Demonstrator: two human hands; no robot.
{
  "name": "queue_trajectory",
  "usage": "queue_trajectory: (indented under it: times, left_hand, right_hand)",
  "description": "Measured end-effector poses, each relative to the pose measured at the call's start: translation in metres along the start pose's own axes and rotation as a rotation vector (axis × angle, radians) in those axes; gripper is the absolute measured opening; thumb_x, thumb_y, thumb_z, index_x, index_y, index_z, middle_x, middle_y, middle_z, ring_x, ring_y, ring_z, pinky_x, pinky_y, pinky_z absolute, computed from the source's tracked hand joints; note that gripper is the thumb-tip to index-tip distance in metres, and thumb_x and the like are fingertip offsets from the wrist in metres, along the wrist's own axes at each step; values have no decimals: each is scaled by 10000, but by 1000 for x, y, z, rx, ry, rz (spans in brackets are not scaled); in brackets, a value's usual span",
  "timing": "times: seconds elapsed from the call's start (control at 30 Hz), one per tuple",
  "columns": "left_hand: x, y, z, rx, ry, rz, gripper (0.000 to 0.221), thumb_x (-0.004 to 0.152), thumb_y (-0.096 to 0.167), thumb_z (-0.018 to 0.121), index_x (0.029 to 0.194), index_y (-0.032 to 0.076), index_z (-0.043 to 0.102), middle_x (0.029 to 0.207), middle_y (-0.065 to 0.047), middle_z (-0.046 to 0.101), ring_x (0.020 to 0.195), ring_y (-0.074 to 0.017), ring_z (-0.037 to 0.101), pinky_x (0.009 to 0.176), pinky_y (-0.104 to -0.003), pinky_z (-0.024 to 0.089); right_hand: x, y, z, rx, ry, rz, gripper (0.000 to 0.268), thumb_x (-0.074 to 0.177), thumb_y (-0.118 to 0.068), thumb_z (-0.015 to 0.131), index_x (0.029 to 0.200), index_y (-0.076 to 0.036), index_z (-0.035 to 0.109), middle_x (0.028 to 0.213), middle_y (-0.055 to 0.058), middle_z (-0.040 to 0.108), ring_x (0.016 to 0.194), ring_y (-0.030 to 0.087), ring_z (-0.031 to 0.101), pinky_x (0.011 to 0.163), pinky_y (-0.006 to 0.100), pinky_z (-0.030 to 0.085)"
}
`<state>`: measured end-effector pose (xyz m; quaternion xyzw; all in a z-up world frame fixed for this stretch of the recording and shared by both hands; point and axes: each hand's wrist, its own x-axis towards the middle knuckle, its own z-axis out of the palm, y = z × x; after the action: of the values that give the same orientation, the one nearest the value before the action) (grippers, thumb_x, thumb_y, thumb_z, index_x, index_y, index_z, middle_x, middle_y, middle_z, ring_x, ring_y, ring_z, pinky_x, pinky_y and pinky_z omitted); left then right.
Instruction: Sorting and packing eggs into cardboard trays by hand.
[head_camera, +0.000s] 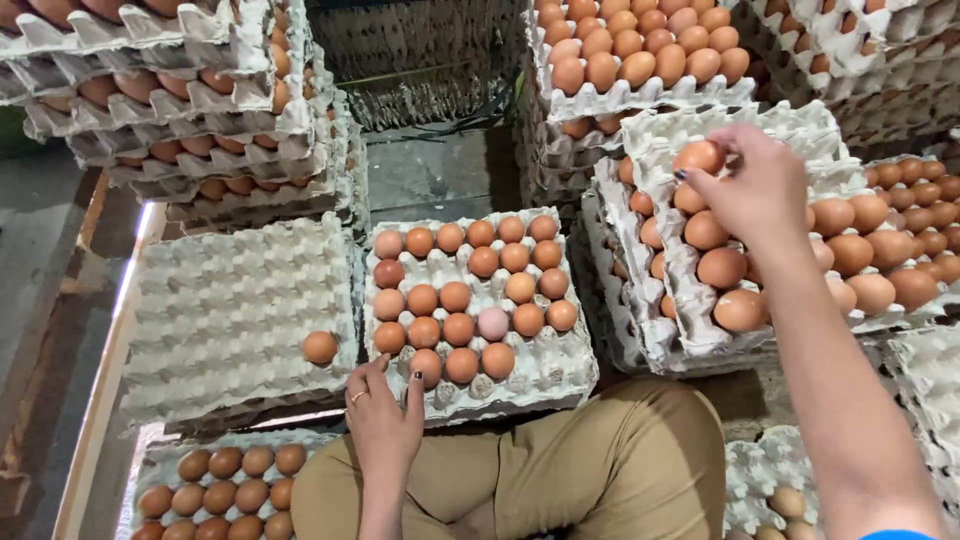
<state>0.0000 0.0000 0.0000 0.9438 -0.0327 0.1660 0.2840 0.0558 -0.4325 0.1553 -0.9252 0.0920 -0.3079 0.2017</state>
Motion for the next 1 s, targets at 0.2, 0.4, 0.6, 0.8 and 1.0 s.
queue_trajectory:
  times: [0.2,0.4,0.6,0.8,1.0]
  left_hand:
    - [4,4,2,17,-105,94,535,738,316,728,1236,164,607,1184,-87,558,1026,-296,562,841,-438,416]
    - [9,-7,2,-69,-213,80,580,712,275,763,1262,197,594,1213,-76,526,1054,-237,550,849,-406,369]
    - [9,18,-9,-90,-201,59,665,685,289,770,1320,288,573,1321,-76,443,1105,-301,399,966,-442,294]
    - [15,38,3,35,-435,114,584,767,414,754,1301,375,519,1409,-28,407,1270,-358,325,1015,-586,185]
    - [28,39,-8,11,-592,118,514,832,313,718,1302,327,512,1408,-18,350,1294,-337,265,1030,-577,164]
  right_hand:
    - [31,63,50,-410,-119,-56,323,814,-273,776,1055,-66,723,783,144,686,668,377,640,620,467,523]
    - [35,37,39,-741,-273,9,437,930,-441,681,1189,-91,705,940,186,735,878,410,634,685,489,560]
    - [-25,-131,31,-259,-467,-410,300,666,-231,680,916,-73,629,800,144,675,706,396,615,624,501,479]
    - [-95,-126,151,-313,-934,-514,435,749,-461,674,1097,-202,643,833,95,716,1035,308,546,902,460,444]
    - [-95,-125,154,-154,-978,-456,400,787,-416,669,1093,-191,542,872,113,719,1079,268,509,893,424,321]
